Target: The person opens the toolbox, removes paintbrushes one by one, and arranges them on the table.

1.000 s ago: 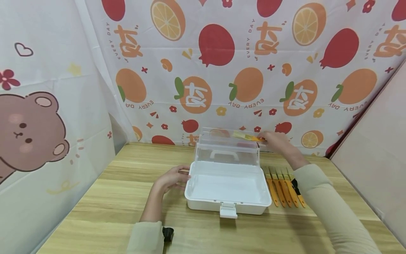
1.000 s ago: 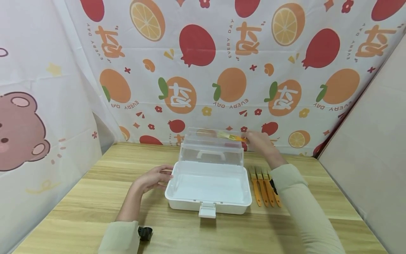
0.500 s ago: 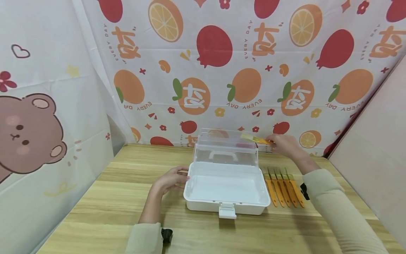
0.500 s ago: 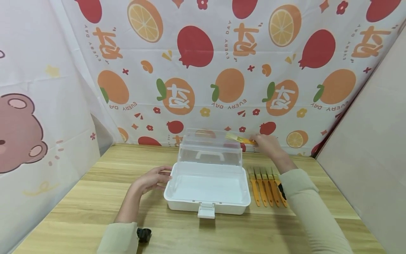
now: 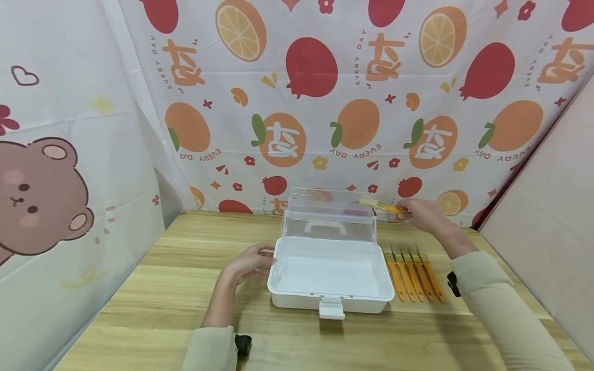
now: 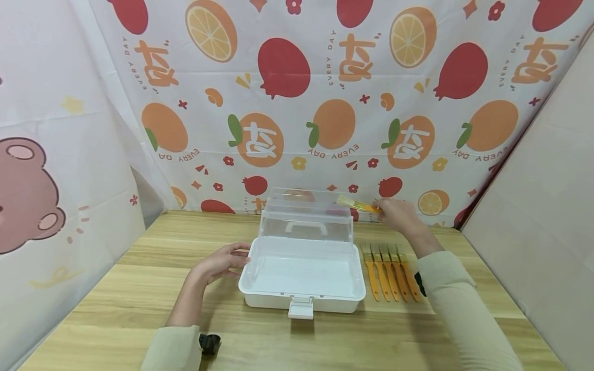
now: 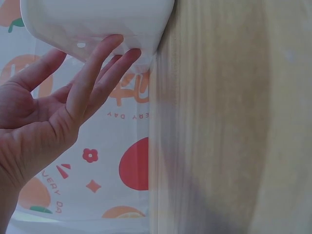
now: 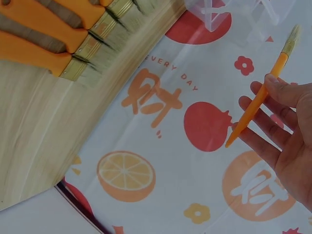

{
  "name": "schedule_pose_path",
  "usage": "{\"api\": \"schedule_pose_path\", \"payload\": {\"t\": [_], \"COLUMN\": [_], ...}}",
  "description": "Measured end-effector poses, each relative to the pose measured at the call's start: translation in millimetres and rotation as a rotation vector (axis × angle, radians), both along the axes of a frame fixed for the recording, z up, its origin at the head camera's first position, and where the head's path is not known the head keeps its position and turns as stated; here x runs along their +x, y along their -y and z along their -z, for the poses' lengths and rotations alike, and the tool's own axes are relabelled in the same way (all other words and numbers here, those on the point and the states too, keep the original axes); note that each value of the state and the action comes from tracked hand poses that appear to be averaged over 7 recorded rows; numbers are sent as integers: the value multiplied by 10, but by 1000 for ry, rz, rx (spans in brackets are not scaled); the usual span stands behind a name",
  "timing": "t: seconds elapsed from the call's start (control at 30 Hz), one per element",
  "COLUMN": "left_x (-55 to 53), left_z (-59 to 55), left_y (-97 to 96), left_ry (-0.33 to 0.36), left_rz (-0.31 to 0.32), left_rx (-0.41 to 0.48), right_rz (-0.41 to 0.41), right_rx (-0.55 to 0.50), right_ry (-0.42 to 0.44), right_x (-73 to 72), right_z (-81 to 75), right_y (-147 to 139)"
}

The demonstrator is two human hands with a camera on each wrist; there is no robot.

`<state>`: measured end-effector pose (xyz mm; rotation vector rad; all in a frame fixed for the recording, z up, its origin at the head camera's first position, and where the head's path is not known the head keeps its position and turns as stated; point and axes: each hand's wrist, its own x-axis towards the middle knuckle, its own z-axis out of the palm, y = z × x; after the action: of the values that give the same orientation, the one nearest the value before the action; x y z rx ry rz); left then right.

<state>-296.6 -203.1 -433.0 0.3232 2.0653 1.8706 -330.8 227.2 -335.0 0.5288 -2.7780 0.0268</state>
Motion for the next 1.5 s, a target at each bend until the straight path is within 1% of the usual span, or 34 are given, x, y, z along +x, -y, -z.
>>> {"api": "schedule_pose_path", "payload": {"t": [0.17,0.27,0.37,0.5,0.63,0.73,1.0,1.17,1.27,1.4,1.5], "left_x": [-13,-14,-17,-26,5,31,92,128,151,177,191], "left_z": [-20,-35,-48,-61,-38,-18,22,14,8,4,7], "left_y": [4,7,4,-7,-21,-26,-27,8,31,52,65], "left_ry": [7,11,11,10,4,-7,-22,-16,-17,-18,-18], "left_rz": [4,9,8,2,-12,-23,-17,-7,4,15,17], "left_rx": [-1,2,3,0,-5,-15,-16,-14,-13,-11,-12], "right_rz": [-2,-9,-12,-26,-41,-32,4,20,26,66,102], "right_rx": [26,20,13,20,26,30,27,32,22,-4,-6], "right_ry": [13,20,8,-31,-63,-49,-7,-15,-5,27,23], "right_x": [-19,-18,-10,0,53,85,164,264,326,421,489], "right_z": [10,15,21,37,76,106,196,238,271,338,402], "right_y": [-95,-144,-196,-263,-324,-377,-500,-507,-515,-537,-558]}}
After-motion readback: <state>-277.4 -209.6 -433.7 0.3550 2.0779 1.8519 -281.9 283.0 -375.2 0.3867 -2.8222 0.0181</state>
